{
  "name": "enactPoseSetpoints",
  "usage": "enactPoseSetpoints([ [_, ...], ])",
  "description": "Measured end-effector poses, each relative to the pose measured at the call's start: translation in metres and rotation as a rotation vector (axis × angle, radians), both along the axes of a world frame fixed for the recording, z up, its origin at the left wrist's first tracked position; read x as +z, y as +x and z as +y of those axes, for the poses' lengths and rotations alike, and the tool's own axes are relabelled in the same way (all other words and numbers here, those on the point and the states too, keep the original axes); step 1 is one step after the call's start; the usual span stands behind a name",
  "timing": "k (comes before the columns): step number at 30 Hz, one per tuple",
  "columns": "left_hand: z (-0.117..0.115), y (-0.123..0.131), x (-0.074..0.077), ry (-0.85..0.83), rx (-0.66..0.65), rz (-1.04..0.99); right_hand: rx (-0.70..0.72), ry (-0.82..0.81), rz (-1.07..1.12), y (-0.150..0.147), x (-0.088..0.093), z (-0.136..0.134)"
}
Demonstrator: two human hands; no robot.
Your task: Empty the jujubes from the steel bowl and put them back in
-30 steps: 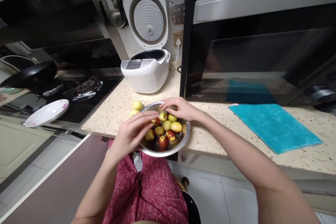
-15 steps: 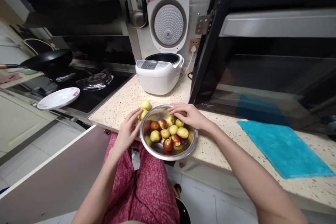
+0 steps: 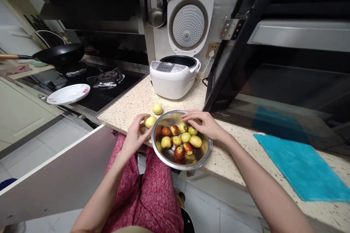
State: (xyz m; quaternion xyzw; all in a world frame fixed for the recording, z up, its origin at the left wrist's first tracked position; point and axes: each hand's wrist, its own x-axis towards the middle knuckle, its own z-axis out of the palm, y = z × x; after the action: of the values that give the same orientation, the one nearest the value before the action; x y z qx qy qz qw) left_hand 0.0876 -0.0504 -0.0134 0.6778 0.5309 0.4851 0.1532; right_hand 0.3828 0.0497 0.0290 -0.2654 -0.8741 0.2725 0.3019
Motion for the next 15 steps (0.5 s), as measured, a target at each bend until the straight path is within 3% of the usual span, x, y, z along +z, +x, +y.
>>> enactPoseSetpoints([
  [5,-0.002,-0.003,-0.002,0.001,0.009,-0.014,0.02,0.004,0.012,-0.001,0.001,0.0],
  [9,-0.008,-0.005,0.0,0.017,0.086,-0.158,0.025,0.026,0.033,-0.002,0.001,0.0],
  [12,-0.012,-0.004,0.014,0.059,0.085,-0.278,0.025,0.033,0.032,-0.002,0.0,0.001],
  [15,-0.011,0.006,0.036,0.094,-0.059,-0.211,0.028,0.041,0.031,-0.001,-0.001,0.001],
])
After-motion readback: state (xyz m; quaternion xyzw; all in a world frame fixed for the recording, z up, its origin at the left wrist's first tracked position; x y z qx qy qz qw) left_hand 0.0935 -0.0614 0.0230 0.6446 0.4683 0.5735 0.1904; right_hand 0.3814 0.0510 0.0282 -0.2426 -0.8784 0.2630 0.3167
